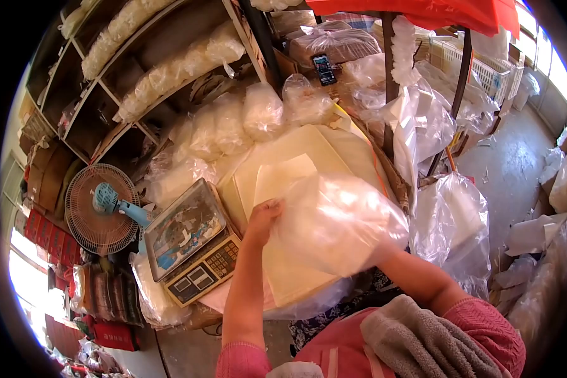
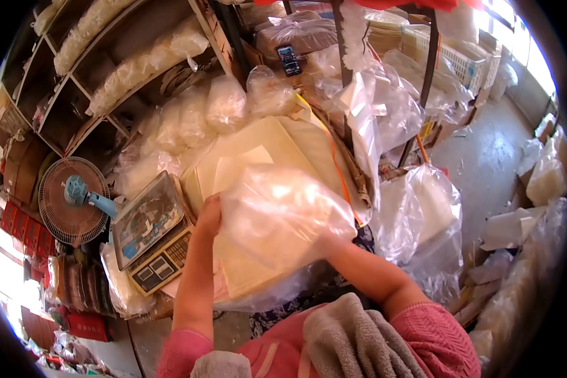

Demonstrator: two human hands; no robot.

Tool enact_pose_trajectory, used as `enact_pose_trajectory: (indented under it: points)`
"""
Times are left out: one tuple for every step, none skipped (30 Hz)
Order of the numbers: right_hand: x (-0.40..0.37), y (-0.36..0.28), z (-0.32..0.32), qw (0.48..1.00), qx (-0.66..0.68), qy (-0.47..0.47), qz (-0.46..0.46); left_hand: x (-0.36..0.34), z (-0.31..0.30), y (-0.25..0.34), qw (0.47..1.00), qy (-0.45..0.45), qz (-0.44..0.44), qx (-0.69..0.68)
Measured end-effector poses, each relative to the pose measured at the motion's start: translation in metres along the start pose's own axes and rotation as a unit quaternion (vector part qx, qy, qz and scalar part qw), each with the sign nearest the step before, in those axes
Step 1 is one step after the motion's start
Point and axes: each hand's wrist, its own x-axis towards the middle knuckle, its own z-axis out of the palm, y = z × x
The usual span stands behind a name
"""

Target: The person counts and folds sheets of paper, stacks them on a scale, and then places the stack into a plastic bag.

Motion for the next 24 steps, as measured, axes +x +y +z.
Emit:
enact_pose_trajectory:
  points:
    - [-0.002,0.000,0.001,1.000,0.002,-0.003,-0.005,-0.007,0.012,-0.003,1.000,0.016,0.018,-0.002]
    - [-0.001,-0.002,0.006,1.000,0.002,-0.008,-0.016,-0.018,0.026,0.000,0.999,0.031,0.038,-0.002]
    - [0.001,-0.005,0.011,0.999,0.008,-0.016,-0.039,-0.027,0.036,0.008,0.997,0.046,0.058,-0.002]
    - [0.004,-0.007,0.013,0.997,0.016,-0.026,-0.073,-0.033,0.043,0.015,0.993,0.046,0.106,0.009]
    - [0.013,-0.012,0.018,0.993,0.012,-0.039,-0.114,-0.036,0.045,0.030,0.970,0.099,0.159,0.156]
    - [0.025,-0.019,0.023,0.984,0.003,-0.055,-0.171,-0.033,0.047,0.054,0.945,0.151,0.184,0.223]
    - [0.034,-0.033,0.030,0.966,-0.019,-0.073,-0.249,-0.032,0.049,0.078,0.913,0.207,0.202,0.289]
    - [0.033,-0.048,0.037,0.941,-0.057,-0.083,-0.322,-0.040,0.049,0.123,0.938,0.164,0.153,0.263]
    - [0.020,-0.071,0.048,0.902,-0.116,-0.087,-0.406,-0.025,0.042,0.141,0.955,0.169,0.214,0.116]
    - [-0.007,-0.095,0.058,0.839,-0.204,-0.086,-0.496,0.000,0.022,0.155,0.928,0.088,0.352,0.086]
    - [-0.033,-0.119,0.068,0.761,-0.274,-0.070,-0.583,-0.021,0.039,0.188,0.915,0.058,0.378,0.127]
    - [-0.042,-0.125,0.064,0.685,-0.361,-0.083,-0.627,-0.037,0.048,0.204,0.860,-0.012,0.462,0.219]
    - [-0.043,-0.121,0.059,0.634,-0.417,-0.118,-0.640,-0.045,0.054,0.206,0.821,-0.001,0.493,0.287]
    - [-0.042,-0.113,0.054,0.578,-0.470,-0.153,-0.649,-0.053,0.061,0.204,0.777,0.011,0.521,0.353]
    - [-0.041,-0.104,0.050,0.517,-0.520,-0.187,-0.653,-0.057,0.065,0.202,0.727,0.023,0.546,0.416]
    - [-0.045,-0.093,0.046,0.510,-0.557,-0.215,-0.619,-0.056,0.063,0.200,0.628,-0.028,0.600,0.496]
    - [-0.039,-0.074,0.039,0.526,-0.585,-0.218,-0.577,-0.055,0.061,0.191,0.591,-0.056,0.599,0.537]
    - [-0.023,-0.049,0.030,0.540,-0.611,-0.222,-0.534,-0.054,0.057,0.178,0.552,-0.083,0.597,0.576]
    - [-0.007,-0.031,0.024,0.551,-0.636,-0.225,-0.490,-0.054,0.055,0.166,0.511,-0.109,0.593,0.613]
    - [0.007,-0.020,0.024,0.574,-0.651,-0.235,-0.438,-0.055,0.055,0.156,0.476,-0.116,0.584,0.647]
    - [0.019,-0.009,0.026,0.595,-0.663,-0.245,-0.384,-0.057,0.058,0.144,0.440,-0.124,0.574,0.680]
    - [0.024,-0.004,0.028,0.614,-0.672,-0.253,-0.328,-0.061,0.061,0.131,0.404,-0.132,0.562,0.710]
    - [0.022,-0.002,0.030,0.588,-0.685,-0.234,-0.360,-0.067,0.063,0.118,0.396,-0.131,0.570,0.708]
    - [0.020,-0.002,0.033,0.561,-0.696,-0.215,-0.394,-0.074,0.064,0.104,0.386,-0.129,0.579,0.706]
